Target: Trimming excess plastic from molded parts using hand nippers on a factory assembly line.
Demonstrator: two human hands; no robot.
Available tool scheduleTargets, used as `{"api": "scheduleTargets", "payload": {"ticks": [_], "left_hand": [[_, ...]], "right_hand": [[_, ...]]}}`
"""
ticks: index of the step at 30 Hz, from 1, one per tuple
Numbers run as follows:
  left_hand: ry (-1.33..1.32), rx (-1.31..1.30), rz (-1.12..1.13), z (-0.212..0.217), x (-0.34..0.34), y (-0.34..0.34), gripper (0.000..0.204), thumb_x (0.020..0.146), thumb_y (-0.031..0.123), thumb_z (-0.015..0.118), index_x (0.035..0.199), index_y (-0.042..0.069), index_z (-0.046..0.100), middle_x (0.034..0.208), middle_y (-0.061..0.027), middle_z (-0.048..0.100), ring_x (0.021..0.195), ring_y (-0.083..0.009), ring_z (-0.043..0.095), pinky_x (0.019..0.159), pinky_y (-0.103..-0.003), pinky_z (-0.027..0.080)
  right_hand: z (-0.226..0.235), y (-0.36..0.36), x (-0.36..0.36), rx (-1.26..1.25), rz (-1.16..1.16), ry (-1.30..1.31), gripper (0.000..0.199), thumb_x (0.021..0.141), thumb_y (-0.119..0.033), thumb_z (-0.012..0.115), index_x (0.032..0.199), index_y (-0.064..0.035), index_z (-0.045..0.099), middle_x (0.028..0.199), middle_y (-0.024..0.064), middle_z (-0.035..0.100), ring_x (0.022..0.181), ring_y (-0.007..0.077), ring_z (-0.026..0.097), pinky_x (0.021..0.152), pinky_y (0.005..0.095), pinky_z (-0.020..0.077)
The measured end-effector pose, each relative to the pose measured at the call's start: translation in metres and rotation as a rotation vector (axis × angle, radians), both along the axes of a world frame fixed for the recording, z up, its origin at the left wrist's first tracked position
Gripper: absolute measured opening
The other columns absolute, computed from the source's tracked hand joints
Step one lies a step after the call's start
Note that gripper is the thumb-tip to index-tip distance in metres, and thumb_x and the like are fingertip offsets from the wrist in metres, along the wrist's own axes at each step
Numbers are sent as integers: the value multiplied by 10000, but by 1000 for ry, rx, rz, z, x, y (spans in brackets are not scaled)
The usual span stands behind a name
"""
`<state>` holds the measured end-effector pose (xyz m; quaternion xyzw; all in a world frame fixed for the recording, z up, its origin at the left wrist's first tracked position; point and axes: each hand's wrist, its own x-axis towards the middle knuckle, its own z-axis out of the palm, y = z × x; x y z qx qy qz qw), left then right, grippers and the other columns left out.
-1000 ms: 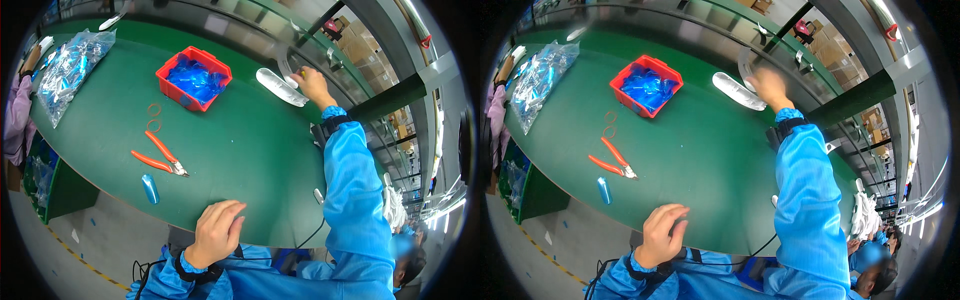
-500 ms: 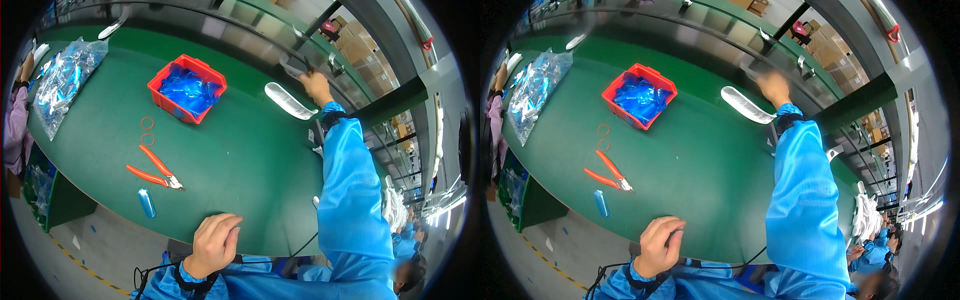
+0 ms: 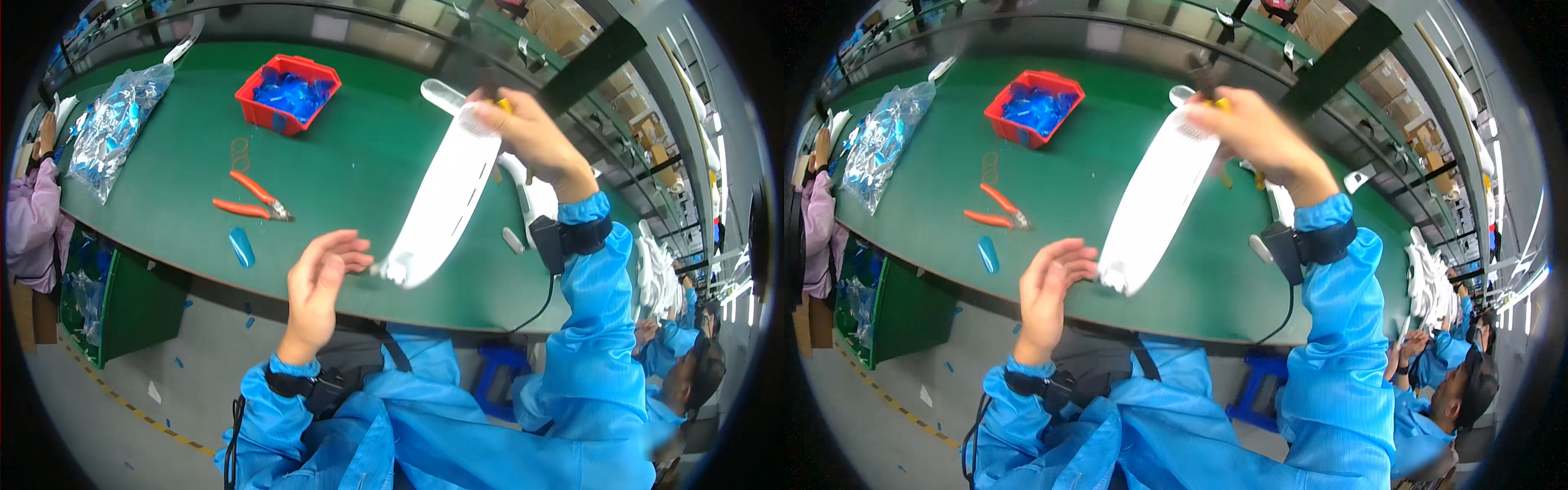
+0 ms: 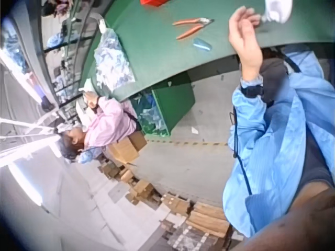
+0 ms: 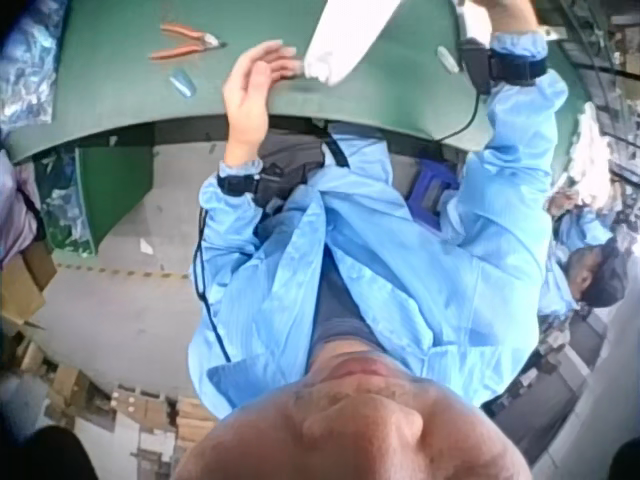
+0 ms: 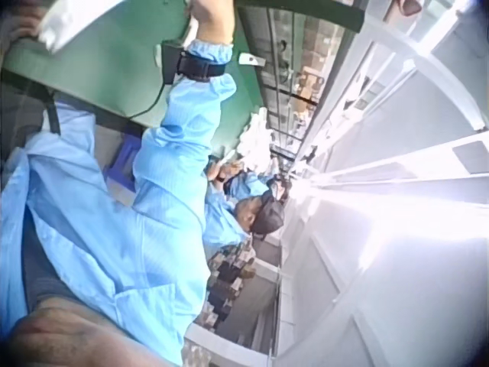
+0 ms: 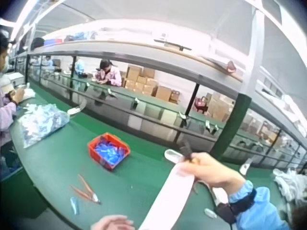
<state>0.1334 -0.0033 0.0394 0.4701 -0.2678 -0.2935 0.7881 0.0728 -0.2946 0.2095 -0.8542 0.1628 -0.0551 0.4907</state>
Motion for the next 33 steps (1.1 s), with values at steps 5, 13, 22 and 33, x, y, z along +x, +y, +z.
{"api": "scheduleTargets", "payload": {"ticks": [5,13,22,33], "left_hand": [[190,-103,-611,5,-22,23,737,982,561,450,1353,-76,436,1157,-229,633,982,-285,676,872,-381,540],[506,-137,-291,14,-35,85,795,1001,599,270,1438,-64,310,936,-179,620,776,-267,665,666,-381,560],[523,-303,-183,3,-12,103,702,1010,573,295,1475,47,298,1064,-162,568,836,-253,651,680,-381,567],[387,-154,0,18,-12,139,675,1025,546,303,1439,15,356,1059,-148,594,825,-230,618,688,-363,540]], "right_hand": [[-35,79,-13,98,232,140,270,952,-270,616,1038,-15,606,802,18,601,644,77,569,499,242,469],[-58,108,-15,51,43,68,386,980,-383,544,1055,-7,584,730,51,606,572,120,574,517,267,471],[-87,74,-61,294,-227,131,393,1021,-381,408,1024,-17,558,771,66,603,641,164,589,579,306,501],[-122,76,-85,228,-346,185,395,1019,-384,415,1011,-17,564,716,41,535,593,136,535,535,300,508]]}}
